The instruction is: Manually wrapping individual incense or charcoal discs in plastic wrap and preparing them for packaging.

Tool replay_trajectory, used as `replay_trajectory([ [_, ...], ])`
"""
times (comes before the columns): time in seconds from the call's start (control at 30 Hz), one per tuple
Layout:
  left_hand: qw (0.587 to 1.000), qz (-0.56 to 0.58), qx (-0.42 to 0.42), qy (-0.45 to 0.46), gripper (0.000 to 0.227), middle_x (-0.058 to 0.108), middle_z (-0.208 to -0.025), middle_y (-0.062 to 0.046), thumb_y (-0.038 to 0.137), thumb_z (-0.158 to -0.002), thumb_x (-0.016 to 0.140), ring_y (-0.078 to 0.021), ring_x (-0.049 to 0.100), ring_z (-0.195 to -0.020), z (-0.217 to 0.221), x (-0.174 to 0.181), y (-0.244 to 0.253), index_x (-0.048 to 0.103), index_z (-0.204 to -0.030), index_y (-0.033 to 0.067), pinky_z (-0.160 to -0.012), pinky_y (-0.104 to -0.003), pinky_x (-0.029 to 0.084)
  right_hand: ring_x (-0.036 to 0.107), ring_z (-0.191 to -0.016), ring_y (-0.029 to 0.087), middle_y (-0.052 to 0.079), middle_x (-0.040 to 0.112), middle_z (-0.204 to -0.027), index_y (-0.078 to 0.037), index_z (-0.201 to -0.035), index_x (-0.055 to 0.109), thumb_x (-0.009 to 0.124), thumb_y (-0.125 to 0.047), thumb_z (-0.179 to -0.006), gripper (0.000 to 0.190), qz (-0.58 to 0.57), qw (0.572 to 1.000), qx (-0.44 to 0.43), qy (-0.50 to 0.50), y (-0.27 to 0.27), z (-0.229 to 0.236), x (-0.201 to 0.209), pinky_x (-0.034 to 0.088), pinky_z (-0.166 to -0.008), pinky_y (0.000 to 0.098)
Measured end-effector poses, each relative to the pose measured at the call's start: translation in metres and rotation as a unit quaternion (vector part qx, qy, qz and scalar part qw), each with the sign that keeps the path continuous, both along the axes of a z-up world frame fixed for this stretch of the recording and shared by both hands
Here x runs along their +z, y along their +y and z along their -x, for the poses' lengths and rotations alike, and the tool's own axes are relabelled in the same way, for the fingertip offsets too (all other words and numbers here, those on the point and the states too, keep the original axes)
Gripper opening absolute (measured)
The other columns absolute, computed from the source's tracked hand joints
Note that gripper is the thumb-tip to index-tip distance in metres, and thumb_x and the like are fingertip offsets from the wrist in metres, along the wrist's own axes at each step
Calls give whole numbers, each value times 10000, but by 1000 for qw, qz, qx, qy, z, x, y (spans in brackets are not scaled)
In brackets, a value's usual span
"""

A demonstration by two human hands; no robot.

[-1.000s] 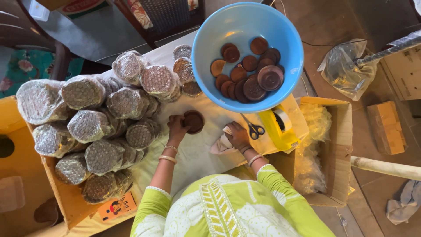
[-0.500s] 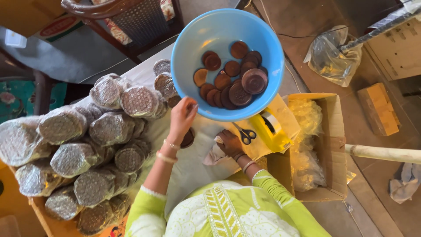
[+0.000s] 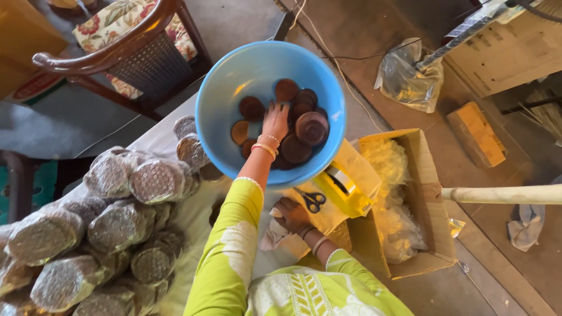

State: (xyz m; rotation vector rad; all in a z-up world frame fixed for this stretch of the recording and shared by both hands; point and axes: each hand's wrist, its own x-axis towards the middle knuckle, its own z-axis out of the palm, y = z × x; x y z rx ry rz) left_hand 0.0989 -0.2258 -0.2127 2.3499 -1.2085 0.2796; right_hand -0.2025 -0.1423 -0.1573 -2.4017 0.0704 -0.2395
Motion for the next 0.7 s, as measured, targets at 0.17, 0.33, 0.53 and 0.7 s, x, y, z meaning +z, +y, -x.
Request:
replay_trajectory([
  [0.17,986,-92,-5,142,667,604,-1234,-202,171,-707,844,-424,546,-1212,0,52,16,557,-1302,78,-1057,-532,461,641,-945,326,103,629,-965,-107,-1001,630,744,-253,-801,272,4,1000,4,11,-1,0,-2,547,-791,431],
  [0.33,783,157,42,600,507,681,-1122,-299,297,-909,773,-404,705,-913,-14,59,42,648,-1336,53,-802,-511,571,640,-958,323,99,631,-970,-109,-988,629,737,-248,-804,254,-2,1000,3,7,-1,-1,-2,545,-797,431],
  [0.53,416,382,-176,806,556,675,-1271,-215,407,-1087,470,-341,687,-1075,32,172,124,527,-1468,6,-961,-468,550,641,-953,324,99,640,-987,-118,-1005,641,732,-234,-790,261,-4,1000,6,13,2,0,-1,547,-780,434],
  [0.7,421,397,-128,805,522,653,-1335,-194,357,-1037,488,-362,669,-1202,76,186,186,510,-1424,6,-1021,-485,561,635,-968,349,95,637,-988,-116,-1023,632,714,-247,-803,269,20,999,1,-44,4,-4,26,536,-830,445],
])
